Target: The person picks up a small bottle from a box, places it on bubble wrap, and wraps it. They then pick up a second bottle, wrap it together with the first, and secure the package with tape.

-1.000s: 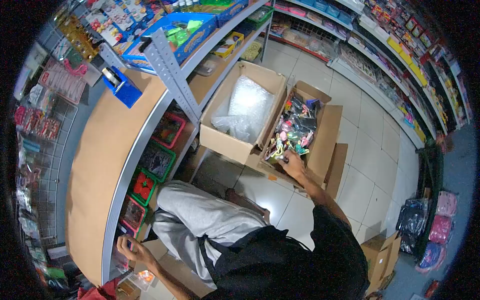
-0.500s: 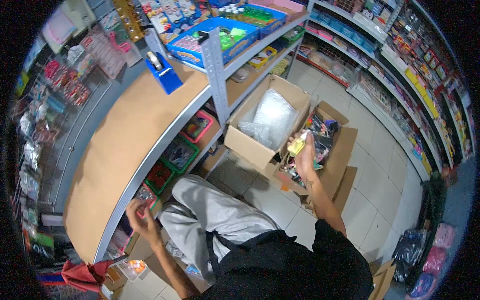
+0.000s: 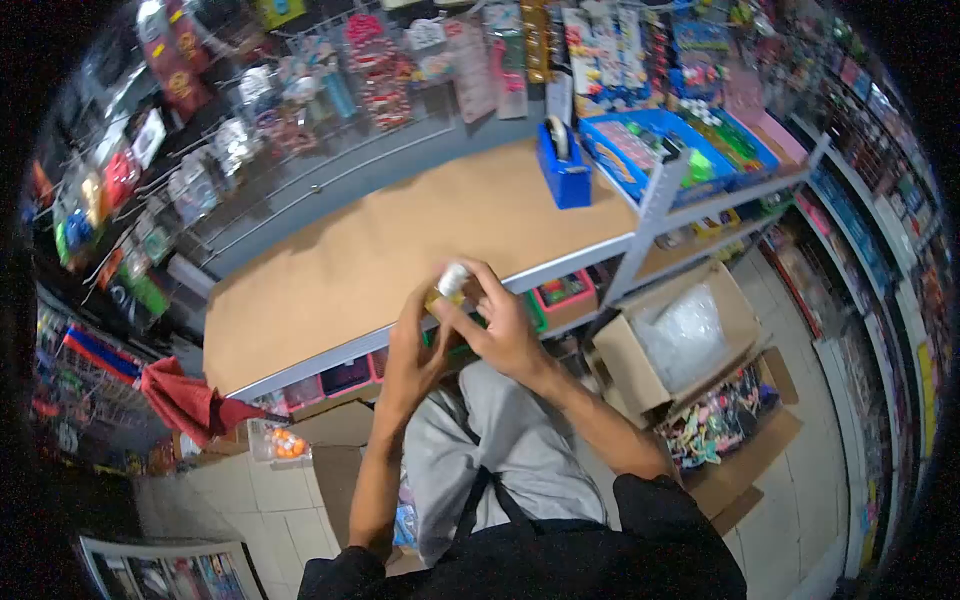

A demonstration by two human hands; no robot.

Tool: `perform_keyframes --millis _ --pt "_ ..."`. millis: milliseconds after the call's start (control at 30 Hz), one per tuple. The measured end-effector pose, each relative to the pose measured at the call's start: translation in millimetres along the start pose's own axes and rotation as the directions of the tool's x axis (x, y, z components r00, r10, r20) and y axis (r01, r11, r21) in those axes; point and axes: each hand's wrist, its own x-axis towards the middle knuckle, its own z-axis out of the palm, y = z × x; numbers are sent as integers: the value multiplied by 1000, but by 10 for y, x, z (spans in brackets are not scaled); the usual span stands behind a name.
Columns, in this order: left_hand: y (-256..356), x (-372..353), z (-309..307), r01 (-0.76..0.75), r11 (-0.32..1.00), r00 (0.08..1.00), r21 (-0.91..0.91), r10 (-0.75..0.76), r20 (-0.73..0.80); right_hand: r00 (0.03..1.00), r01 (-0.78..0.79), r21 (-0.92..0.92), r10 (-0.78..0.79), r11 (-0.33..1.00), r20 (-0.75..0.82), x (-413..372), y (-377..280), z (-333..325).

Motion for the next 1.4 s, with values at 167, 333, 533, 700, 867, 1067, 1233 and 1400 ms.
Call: perform_keyframes --millis 167,333,533,700,867,1067,1233,1400 --pt "-479 309 -468 127 932 962 -341 -200 -188 966 238 -552 -138 799 218 557 34 -8" --pt "-1231 631 -797 208 327 925 -922 -371 78 975 212 -656 -110 724 194 842 685 -278" --pt "-1518 870 -763 229 907 952 -353 -284 -115 987 156 -675 -89 722 133 852 742 -279" --pt "-1914 982 -709 104 990 980 -99 -119 -158 990 140 -672 -89 727 109 839 685 -241" --pt "-1866 930 -711 202 936 959 -287 -249 -138 992 116 -668 -58 735 109 858 688 -257" --pt "-1954 923 -735 263 933 948 -245 -297 -116 995 87 -657 -31 749 98 836 674 -235" --pt "-1914 924 -713 242 968 952 -73 -251 -174 993 113 -658 -56 745 107 834 686 -247" --pt "-1899 916 -693 93 989 984 119 -72 -165 992 126 -684 -81 719 98 835 726 -247"
